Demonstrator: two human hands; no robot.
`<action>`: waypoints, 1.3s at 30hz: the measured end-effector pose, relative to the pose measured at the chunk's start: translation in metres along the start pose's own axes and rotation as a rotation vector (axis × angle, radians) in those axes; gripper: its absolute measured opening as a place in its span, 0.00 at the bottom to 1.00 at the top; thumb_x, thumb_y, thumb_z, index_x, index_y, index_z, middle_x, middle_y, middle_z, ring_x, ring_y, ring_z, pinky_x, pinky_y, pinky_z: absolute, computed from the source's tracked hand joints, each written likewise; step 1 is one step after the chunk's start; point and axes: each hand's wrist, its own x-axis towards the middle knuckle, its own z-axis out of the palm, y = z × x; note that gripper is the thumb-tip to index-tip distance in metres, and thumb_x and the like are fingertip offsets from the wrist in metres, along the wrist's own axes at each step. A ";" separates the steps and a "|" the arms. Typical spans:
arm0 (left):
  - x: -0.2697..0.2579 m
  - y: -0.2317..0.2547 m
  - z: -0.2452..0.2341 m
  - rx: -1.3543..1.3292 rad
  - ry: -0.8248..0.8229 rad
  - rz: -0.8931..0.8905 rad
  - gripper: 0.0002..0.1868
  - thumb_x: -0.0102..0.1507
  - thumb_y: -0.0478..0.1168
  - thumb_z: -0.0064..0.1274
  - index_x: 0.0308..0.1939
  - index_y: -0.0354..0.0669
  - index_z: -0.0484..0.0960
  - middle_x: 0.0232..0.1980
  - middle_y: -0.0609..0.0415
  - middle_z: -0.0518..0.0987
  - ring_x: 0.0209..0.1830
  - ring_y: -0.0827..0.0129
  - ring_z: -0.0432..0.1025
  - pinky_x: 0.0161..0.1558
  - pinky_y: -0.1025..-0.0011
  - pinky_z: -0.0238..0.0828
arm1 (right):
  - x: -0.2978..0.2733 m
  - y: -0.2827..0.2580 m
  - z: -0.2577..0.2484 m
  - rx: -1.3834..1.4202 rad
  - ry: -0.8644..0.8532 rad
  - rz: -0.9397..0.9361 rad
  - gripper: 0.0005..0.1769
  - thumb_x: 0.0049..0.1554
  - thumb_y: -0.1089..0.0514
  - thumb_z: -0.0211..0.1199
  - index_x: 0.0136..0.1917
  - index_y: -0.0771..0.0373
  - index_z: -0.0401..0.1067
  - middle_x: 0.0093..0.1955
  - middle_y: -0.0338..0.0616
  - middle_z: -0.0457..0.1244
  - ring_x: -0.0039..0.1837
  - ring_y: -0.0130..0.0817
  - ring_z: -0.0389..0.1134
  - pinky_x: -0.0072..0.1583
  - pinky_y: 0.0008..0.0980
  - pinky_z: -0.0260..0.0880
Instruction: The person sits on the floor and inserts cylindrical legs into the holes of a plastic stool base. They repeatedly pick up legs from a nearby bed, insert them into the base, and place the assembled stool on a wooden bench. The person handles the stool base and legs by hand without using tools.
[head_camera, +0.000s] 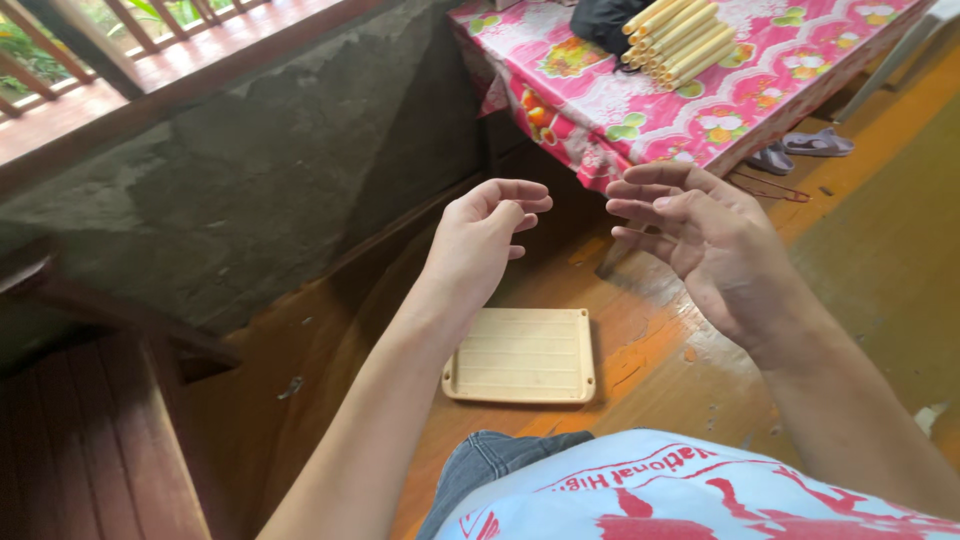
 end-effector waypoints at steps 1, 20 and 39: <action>0.006 0.000 0.010 -0.004 0.000 0.006 0.16 0.65 0.38 0.40 0.51 0.46 0.83 0.53 0.60 0.84 0.53 0.76 0.74 0.52 0.70 0.71 | 0.002 -0.003 -0.011 0.006 0.008 0.004 0.20 0.59 0.64 0.50 0.63 0.70 0.67 0.62 0.53 0.66 0.65 0.40 0.68 0.66 0.42 0.70; 0.132 -0.018 0.314 -0.153 0.020 0.009 0.15 0.66 0.37 0.41 0.49 0.43 0.83 0.48 0.58 0.84 0.47 0.77 0.76 0.45 0.74 0.71 | 0.041 -0.101 -0.335 -0.107 -0.032 0.041 0.19 0.61 0.64 0.50 0.64 0.70 0.67 0.61 0.52 0.66 0.64 0.41 0.69 0.67 0.42 0.69; 0.353 0.011 0.392 -0.063 0.045 0.040 0.16 0.66 0.38 0.40 0.50 0.43 0.82 0.50 0.59 0.85 0.49 0.76 0.76 0.46 0.74 0.72 | 0.231 -0.126 -0.470 -0.111 -0.012 0.095 0.20 0.59 0.63 0.50 0.63 0.71 0.67 0.61 0.54 0.67 0.63 0.43 0.69 0.67 0.41 0.70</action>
